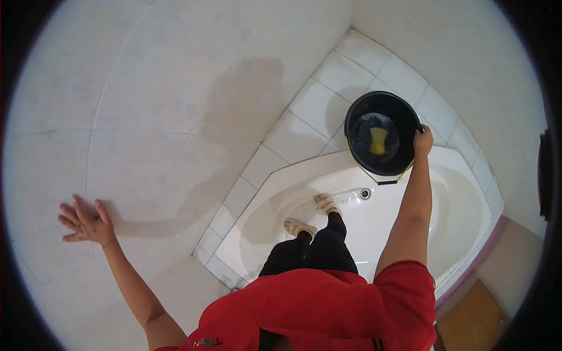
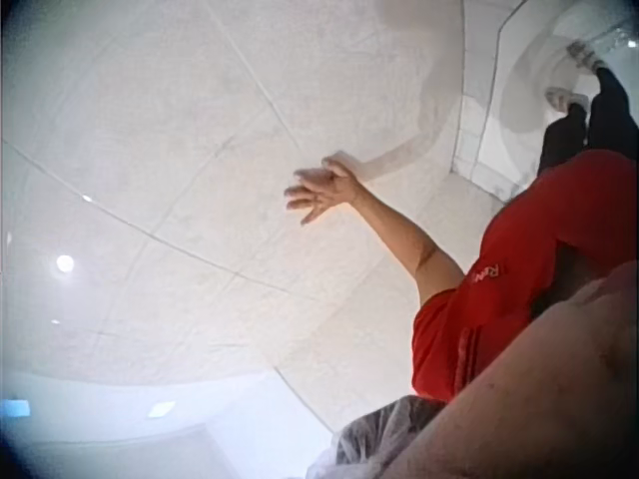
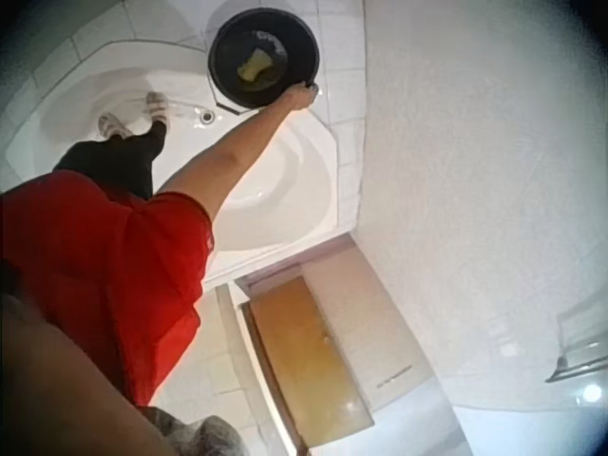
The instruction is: The person cleans the tiled walls of a bathroom using a yellow sponge. They repeatedly dip the sponge into a black bucket of water and scrub various sections of the wall, including areas around the faucet and higher up on the tiles.
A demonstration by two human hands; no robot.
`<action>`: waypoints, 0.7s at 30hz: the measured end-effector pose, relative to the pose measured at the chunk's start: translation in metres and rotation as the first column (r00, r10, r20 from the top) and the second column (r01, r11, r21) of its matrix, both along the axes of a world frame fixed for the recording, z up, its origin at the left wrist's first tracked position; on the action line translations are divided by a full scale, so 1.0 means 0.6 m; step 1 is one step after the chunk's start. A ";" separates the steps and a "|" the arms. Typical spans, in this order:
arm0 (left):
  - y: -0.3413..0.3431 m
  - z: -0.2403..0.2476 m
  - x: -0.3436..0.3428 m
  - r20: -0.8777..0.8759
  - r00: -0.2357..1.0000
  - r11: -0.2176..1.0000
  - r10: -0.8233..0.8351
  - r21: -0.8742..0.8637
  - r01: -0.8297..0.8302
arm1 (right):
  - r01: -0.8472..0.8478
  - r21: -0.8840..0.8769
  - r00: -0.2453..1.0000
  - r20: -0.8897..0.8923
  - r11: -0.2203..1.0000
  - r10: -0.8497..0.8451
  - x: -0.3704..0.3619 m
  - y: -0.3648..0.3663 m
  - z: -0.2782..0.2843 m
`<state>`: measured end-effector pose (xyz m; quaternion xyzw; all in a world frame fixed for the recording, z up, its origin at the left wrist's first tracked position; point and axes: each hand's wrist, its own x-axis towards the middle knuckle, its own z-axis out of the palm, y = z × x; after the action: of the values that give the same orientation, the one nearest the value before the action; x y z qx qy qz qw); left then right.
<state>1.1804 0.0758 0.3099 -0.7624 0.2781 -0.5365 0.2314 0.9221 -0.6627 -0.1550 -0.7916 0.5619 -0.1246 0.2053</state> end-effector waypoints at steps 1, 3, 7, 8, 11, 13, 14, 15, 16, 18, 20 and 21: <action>-0.001 -0.004 0.001 0.007 1.000 1.000 0.000 0.000 0.000 | 0.048 -0.008 0.999 0.019 0.999 -0.048 -0.004 -0.013 -0.001; -0.010 -0.009 0.006 -0.006 0.999 0.999 -0.042 -0.022 0.041 | 0.153 0.026 0.988 0.035 0.988 -0.153 -0.004 -0.026 0.006; -0.007 -0.002 -0.001 0.028 1.000 1.000 -0.007 0.004 0.007 | 0.019 -0.525 0.996 -0.068 0.851 -0.065 0.044 0.046 0.088; -0.008 -0.001 0.001 0.029 0.999 1.000 -0.015 0.004 0.015 | -0.121 -0.492 0.993 -0.066 0.862 0.102 0.049 0.048 0.081; -0.009 -0.002 0.002 0.046 0.999 1.000 -0.015 0.020 0.014 | -0.469 -0.228 0.875 0.012 0.853 0.484 0.084 0.084 0.062; -0.006 -0.002 -0.002 0.055 0.998 0.999 -0.004 0.037 0.002 | -0.395 0.204 0.910 -0.048 0.896 0.412 0.115 0.088 0.003; -0.006 -0.001 -0.003 0.057 0.998 0.999 0.001 0.048 -0.004 | -0.329 0.255 0.931 -0.072 0.909 0.357 0.122 0.092 -0.041; -0.007 0.000 -0.005 0.059 0.998 0.998 0.006 0.058 -0.009 | -0.261 0.304 0.948 -0.100 0.916 0.303 0.126 0.097 -0.093; -0.007 0.001 -0.005 0.059 0.998 0.998 0.013 0.062 -0.016 | -0.188 0.348 0.960 -0.134 0.918 0.247 0.127 0.102 -0.147; -0.017 -0.001 0.013 0.061 0.998 0.999 -0.001 0.054 -0.002 | -0.349 0.333 0.863 -0.251 0.876 0.439 0.086 0.130 -0.283; -0.013 0.000 0.010 0.049 0.999 0.999 -0.005 0.043 0.003 | -0.375 0.451 0.801 -0.283 0.810 0.528 0.095 0.147 -0.329; -0.010 0.000 0.008 0.043 0.999 0.999 -0.007 0.039 0.005 | -0.304 0.555 0.817 -0.266 0.774 0.511 0.105 0.149 -0.334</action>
<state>1.1849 0.0697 0.3098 -0.7452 0.2856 -0.5481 0.2503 0.9849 -0.5731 -0.3552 -0.8260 0.4146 0.2354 0.3007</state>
